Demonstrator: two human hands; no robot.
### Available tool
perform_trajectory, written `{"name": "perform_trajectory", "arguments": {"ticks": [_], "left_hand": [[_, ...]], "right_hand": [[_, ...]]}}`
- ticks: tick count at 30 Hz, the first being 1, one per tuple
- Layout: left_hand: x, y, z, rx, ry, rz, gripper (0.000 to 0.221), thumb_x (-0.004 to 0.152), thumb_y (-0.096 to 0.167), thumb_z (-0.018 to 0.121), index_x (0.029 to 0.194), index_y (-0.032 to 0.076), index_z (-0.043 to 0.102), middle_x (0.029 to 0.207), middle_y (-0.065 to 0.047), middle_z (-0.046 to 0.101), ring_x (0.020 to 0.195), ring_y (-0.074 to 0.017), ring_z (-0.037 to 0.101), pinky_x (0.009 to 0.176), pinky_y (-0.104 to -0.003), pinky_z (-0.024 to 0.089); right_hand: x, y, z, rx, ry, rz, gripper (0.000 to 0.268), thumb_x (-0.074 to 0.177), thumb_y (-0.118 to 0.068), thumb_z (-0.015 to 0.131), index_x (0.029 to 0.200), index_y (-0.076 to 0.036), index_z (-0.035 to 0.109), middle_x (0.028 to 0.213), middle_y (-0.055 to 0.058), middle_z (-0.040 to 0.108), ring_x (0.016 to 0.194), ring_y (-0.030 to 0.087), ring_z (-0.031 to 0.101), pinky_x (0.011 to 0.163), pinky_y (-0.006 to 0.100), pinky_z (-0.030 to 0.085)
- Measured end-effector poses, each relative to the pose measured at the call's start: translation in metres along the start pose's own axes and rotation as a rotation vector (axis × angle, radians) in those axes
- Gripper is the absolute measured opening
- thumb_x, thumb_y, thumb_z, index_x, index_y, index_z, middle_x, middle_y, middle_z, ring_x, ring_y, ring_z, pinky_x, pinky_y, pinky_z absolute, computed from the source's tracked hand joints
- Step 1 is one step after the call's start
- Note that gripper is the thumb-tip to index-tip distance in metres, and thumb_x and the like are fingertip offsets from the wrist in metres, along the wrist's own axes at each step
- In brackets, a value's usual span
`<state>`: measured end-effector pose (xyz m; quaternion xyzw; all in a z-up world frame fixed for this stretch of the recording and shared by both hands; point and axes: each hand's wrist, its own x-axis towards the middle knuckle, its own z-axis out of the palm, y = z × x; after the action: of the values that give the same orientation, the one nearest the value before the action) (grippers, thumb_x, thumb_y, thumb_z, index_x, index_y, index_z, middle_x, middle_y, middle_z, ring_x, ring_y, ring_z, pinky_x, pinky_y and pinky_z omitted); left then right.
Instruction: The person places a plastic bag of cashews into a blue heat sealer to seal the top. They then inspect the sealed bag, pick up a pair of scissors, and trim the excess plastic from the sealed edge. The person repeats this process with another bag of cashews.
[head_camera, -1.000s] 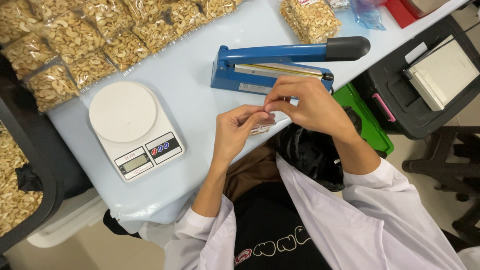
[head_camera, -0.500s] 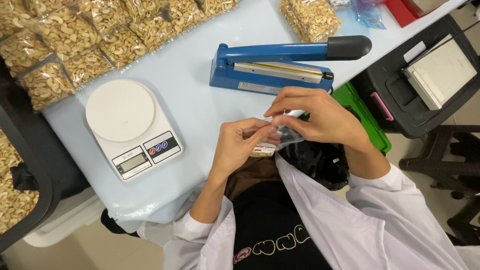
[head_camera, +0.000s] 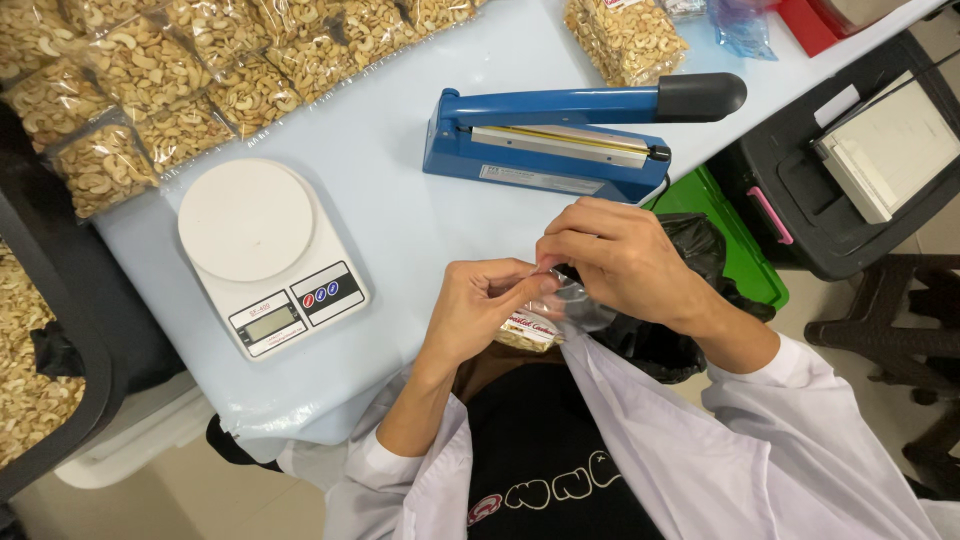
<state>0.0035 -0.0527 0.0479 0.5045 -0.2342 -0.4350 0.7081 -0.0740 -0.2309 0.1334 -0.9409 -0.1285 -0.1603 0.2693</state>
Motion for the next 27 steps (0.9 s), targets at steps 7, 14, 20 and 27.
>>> {"name": "perform_trajectory", "arguments": {"ticks": [7,14,20,27], "left_hand": [[-0.004,0.006,-0.003,0.07,-0.075,-0.019,0.019,0.097,0.011,0.07,0.101,-0.007,0.077,0.083,-0.013,0.079,0.078,-0.0169,0.078,0.073,-0.025,0.062],[-0.003,0.014,0.001,0.04,-0.142,-0.138,0.019,0.094,0.011,0.072,0.098,-0.006,0.077,0.078,-0.013,0.077,0.071,-0.0175,0.077,0.065,-0.027,0.062],[0.0,0.012,0.001,0.008,-0.236,-0.126,0.017,0.094,0.011,0.074,0.097,-0.006,0.078,0.078,-0.013,0.077,0.072,-0.0169,0.077,0.067,-0.027,0.061],[-0.013,0.007,-0.005,0.106,-0.408,-0.142,0.016,0.094,0.01,0.075,0.098,-0.004,0.079,0.082,-0.013,0.079,0.074,-0.0177,0.077,0.068,-0.027,0.062]], "right_hand": [[-0.004,-0.008,-0.006,-0.178,-0.022,-0.113,0.023,0.07,0.004,0.074,0.091,-0.003,0.069,0.094,0.006,0.066,0.083,0.024,0.065,0.07,0.036,0.052],[-0.01,-0.015,-0.022,-0.387,-0.039,-0.236,0.022,0.077,-0.003,0.073,0.098,0.001,0.069,0.098,0.009,0.066,0.088,0.024,0.065,0.077,0.036,0.054],[-0.015,-0.016,-0.029,-0.511,-0.017,-0.265,0.02,0.079,-0.004,0.073,0.098,0.002,0.07,0.098,0.01,0.067,0.088,0.025,0.067,0.078,0.035,0.055],[-0.041,0.004,-0.076,-0.938,0.142,-0.048,0.024,0.065,-0.001,0.069,0.087,0.003,0.073,0.094,0.014,0.073,0.085,0.03,0.071,0.068,0.039,0.058]]}}
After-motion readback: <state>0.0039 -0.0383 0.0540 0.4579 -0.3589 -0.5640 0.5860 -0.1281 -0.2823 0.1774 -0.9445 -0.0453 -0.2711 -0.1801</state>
